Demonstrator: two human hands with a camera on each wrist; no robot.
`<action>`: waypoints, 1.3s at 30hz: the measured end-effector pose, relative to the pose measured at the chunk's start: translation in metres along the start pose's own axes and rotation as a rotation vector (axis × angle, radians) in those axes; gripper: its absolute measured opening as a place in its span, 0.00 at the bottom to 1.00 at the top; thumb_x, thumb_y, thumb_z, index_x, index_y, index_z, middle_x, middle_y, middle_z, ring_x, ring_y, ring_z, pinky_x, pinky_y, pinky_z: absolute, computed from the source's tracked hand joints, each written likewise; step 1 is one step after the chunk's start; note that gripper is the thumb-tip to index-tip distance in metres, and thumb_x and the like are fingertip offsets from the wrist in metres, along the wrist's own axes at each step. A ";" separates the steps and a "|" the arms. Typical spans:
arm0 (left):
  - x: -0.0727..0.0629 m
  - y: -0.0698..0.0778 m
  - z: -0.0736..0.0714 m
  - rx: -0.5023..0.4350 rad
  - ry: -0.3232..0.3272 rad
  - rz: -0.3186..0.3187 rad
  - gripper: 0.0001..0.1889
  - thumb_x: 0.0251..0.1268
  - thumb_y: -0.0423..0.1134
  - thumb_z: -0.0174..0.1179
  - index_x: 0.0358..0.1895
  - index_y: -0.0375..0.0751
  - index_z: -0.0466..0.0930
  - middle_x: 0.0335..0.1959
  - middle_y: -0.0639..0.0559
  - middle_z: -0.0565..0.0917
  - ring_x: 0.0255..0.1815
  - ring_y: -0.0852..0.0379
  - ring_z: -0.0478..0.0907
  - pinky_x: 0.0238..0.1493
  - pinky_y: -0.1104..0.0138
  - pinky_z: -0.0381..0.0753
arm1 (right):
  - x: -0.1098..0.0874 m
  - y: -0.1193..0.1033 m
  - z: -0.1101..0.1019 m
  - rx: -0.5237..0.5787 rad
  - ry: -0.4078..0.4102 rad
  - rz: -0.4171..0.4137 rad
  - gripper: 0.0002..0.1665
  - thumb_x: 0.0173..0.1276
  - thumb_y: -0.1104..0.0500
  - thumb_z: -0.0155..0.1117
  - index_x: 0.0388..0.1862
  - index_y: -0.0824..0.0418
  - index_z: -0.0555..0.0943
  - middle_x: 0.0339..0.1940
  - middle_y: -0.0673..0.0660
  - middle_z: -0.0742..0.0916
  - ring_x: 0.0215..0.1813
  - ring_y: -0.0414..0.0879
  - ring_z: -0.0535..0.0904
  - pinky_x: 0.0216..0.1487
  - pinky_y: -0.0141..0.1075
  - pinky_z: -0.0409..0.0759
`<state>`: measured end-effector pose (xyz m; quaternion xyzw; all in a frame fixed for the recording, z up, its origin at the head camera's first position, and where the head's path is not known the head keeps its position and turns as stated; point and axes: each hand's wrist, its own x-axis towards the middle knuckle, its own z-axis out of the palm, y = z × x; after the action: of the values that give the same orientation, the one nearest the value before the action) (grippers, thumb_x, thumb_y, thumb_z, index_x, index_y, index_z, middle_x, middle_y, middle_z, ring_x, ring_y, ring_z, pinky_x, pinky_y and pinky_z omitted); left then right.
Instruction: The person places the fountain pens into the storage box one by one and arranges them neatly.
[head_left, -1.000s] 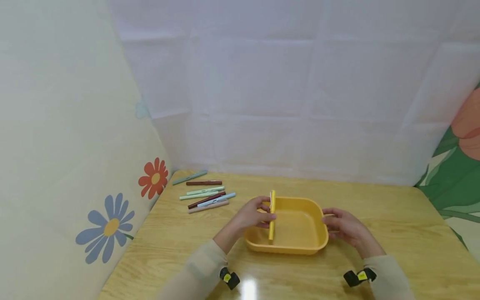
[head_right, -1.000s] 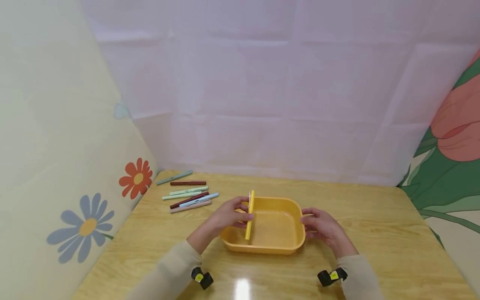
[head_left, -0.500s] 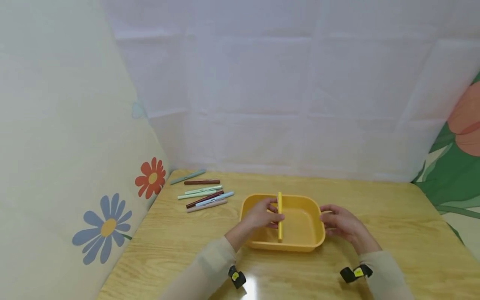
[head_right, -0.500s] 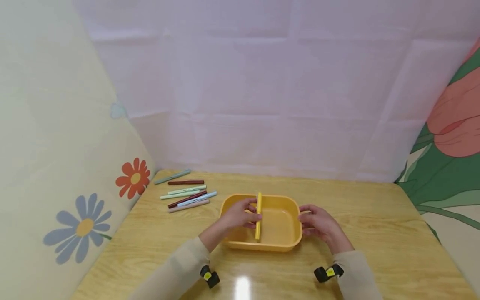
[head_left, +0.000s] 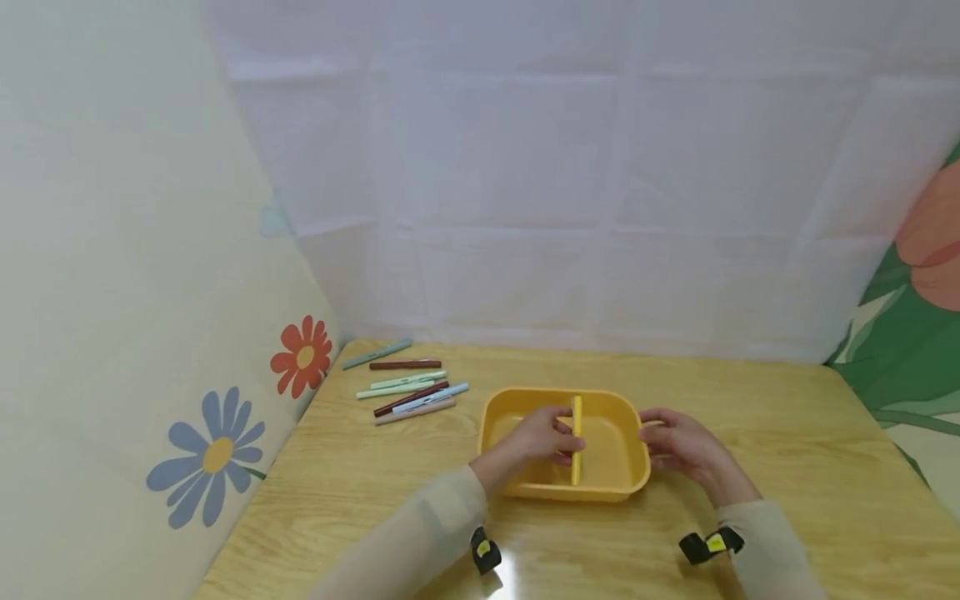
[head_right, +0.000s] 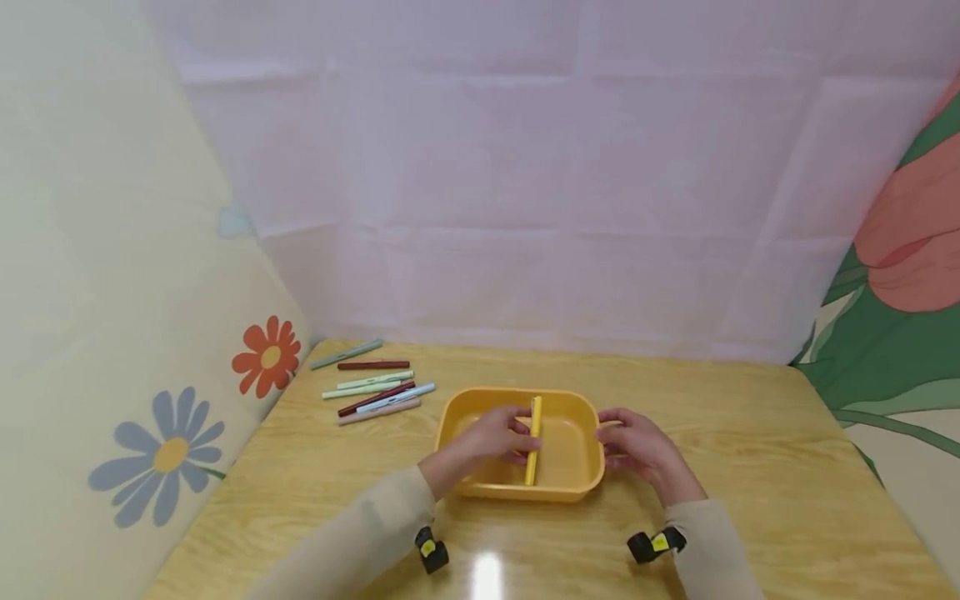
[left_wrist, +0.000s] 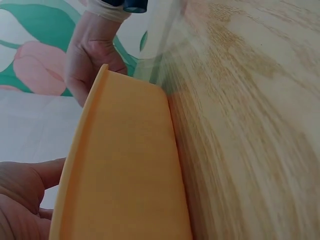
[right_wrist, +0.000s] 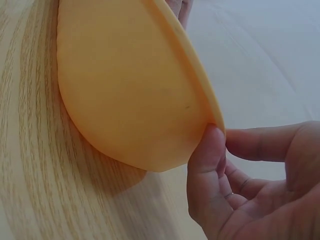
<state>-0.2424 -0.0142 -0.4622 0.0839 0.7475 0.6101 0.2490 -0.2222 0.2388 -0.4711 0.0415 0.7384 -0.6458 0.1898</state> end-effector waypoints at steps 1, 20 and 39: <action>0.001 0.000 0.002 -0.004 0.003 0.001 0.33 0.63 0.22 0.65 0.72 0.26 0.64 0.39 0.41 0.80 0.32 0.53 0.83 0.37 0.57 0.90 | 0.000 0.000 0.000 0.003 0.002 0.000 0.29 0.75 0.63 0.57 0.69 0.74 0.65 0.39 0.55 0.86 0.37 0.44 0.83 0.34 0.34 0.85; 0.014 0.002 0.026 -0.060 0.037 -0.070 0.29 0.63 0.22 0.66 0.67 0.26 0.68 0.38 0.43 0.83 0.29 0.55 0.82 0.36 0.62 0.89 | -0.003 -0.003 -0.002 0.038 -0.010 0.010 0.31 0.74 0.62 0.59 0.70 0.74 0.62 0.39 0.55 0.87 0.39 0.45 0.83 0.37 0.36 0.86; 0.021 0.003 0.043 0.027 0.039 -0.130 0.29 0.62 0.25 0.68 0.66 0.27 0.70 0.35 0.46 0.83 0.29 0.55 0.84 0.35 0.64 0.89 | -0.008 -0.003 -0.003 0.069 -0.035 0.017 0.30 0.75 0.63 0.58 0.70 0.74 0.63 0.37 0.54 0.87 0.37 0.44 0.84 0.35 0.34 0.86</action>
<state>-0.2406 0.0330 -0.4712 0.0267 0.7642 0.5839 0.2725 -0.2167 0.2430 -0.4652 0.0431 0.7118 -0.6699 0.2068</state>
